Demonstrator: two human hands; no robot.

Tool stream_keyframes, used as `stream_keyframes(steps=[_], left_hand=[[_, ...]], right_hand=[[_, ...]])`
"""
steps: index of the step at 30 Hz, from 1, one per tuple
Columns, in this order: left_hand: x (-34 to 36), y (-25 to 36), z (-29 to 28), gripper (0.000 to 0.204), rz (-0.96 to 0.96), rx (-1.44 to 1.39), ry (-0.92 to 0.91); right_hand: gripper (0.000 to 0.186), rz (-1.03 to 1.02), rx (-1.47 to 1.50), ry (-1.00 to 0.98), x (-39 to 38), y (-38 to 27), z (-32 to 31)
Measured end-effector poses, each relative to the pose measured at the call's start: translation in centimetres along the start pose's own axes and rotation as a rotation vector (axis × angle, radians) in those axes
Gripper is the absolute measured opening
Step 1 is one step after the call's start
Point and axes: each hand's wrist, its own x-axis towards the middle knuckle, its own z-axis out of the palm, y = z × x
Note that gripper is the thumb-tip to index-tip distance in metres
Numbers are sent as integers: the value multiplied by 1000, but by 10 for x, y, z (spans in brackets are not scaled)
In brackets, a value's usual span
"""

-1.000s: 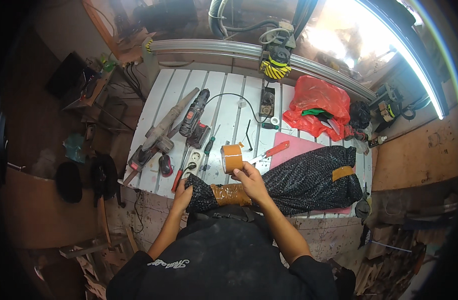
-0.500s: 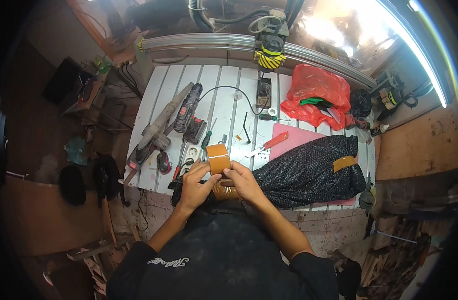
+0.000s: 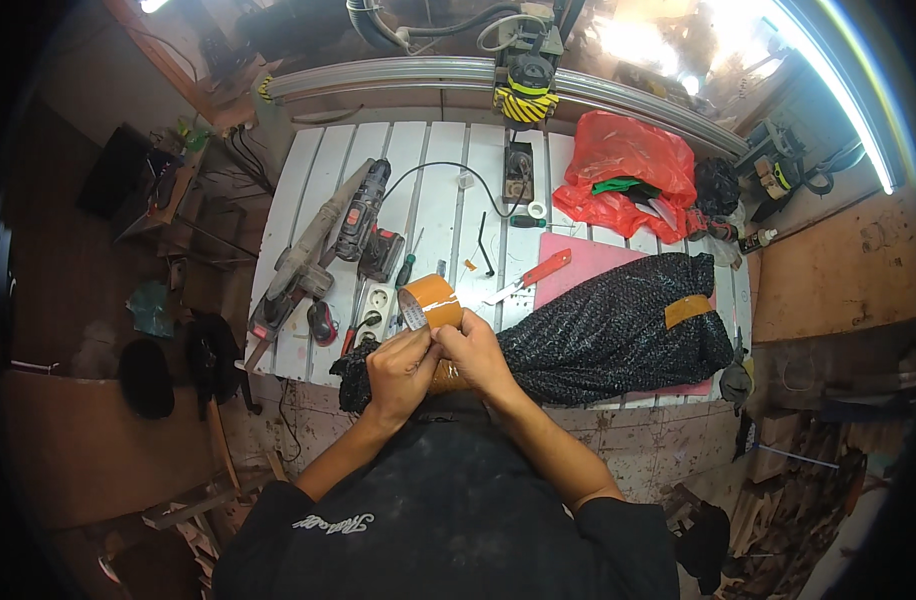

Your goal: The person wraps an object in bubble wrap and secures it with packing tape, cutting the tape with a knife.

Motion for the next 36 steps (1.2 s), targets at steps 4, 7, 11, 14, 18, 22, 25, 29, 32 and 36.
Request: stream_keyframes(steps=[4,7,11,14,18,22,25,29,32,36], left_hand=[[-1,3,-2,10,-73,-3,-23],[-1,0,0,10,-41,-2,-12],[0,-1,-4,11,-72,-12,-24],[1,0,-4,11,-92,12,-53],[-1,0,0,11,-43,6,-18],[-2,1,-1,11,-63,13,-47],[-3,0,1,11,-78,-4,-47],[-4,-1,1,10,-122,-18,-59],[-4,0,0,10,-112,-4,-72],[-4,-1,2,11,-85,10,-62]], right_hand=[[25,6,-5,-25,5,8,-5],[25,-27,-45,-30,9,17,-8],[25,0,17,-44,0,1,0],[26,38,50,-53,3,0,-1],[27,42,-3,-53,5,3,-5],[27,43,5,-57,4,3,-6],[27,60,-24,-56,5,1,-7],[26,18,-36,-57,6,9,-7],[26,63,46,-57,-2,-7,-3],[27,41,-15,-64,6,6,-11]])
